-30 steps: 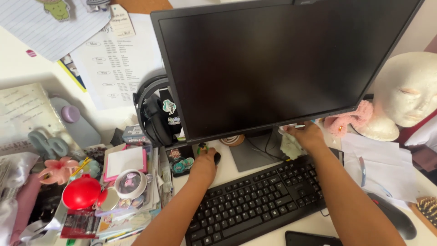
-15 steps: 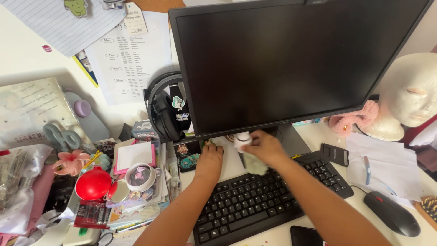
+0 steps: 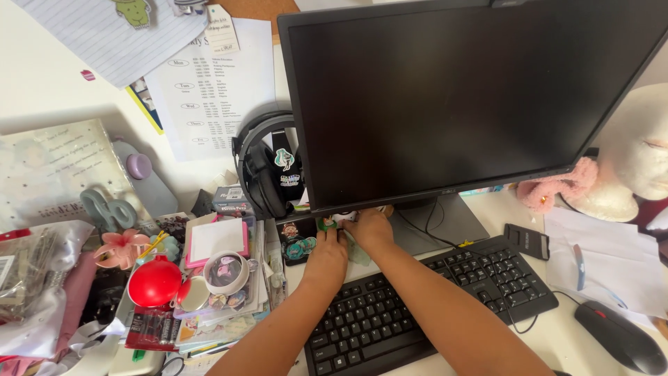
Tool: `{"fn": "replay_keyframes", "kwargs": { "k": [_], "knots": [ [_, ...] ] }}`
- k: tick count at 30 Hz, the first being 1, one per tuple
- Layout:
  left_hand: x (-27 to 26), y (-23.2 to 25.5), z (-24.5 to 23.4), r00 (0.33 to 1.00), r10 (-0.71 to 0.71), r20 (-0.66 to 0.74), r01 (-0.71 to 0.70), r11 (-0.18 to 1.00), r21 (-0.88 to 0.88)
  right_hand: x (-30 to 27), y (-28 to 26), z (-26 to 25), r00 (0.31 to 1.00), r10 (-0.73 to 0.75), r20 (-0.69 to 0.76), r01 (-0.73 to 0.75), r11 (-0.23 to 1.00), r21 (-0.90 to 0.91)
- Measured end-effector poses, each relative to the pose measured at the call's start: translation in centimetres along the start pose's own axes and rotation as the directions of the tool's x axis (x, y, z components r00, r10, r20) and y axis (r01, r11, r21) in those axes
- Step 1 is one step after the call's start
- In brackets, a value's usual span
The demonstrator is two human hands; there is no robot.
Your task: Cleaning a cluttered desk by wiping the surface with a cloth and organizing various items including a keyboard and mouse.
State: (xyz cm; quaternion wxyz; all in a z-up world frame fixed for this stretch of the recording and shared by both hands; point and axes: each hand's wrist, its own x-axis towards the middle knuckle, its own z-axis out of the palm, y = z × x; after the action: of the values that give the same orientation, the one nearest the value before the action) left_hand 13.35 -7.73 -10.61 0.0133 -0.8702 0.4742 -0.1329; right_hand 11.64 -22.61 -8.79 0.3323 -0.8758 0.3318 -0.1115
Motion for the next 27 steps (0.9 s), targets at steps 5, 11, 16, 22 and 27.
{"fn": "replay_keyframes", "kwargs": {
  "k": [5, 11, 16, 22, 27],
  "knots": [
    [0.5, -0.3, 1.0, 1.000, -0.010, 0.023, 0.010, 1.000, -0.020, -0.4, -0.1, -1.7, 0.998, -0.007, 0.059, 0.009, 0.999, -0.039],
    [-0.4, 0.3, -2.5, 0.999, 0.042, 0.034, -0.039, 0.997, -0.073, -3.8, 3.9, -10.8, 0.999, -0.040, -0.006, 0.039, 0.995, -0.088],
    [-0.7, 2.0, -4.0, 0.996, 0.079, 0.029, -0.072, 0.980, -0.184, 0.5, 19.8, -18.5, 0.941, 0.062, -0.333, -0.136, 0.970, -0.204],
    [-0.7, 4.3, -4.6, 0.987, 0.142, 0.076, -0.116, 0.956, -0.270, -1.5, 27.5, -23.4, 0.852, 0.368, -0.372, -0.472, 0.847, -0.244],
    [-1.1, 5.0, -4.9, 0.991, 0.133, 0.033, -0.118, 0.950, -0.289, -2.8, 26.2, -23.4, 0.858, 0.413, -0.306, -0.504, 0.792, -0.345]
  ]
}}
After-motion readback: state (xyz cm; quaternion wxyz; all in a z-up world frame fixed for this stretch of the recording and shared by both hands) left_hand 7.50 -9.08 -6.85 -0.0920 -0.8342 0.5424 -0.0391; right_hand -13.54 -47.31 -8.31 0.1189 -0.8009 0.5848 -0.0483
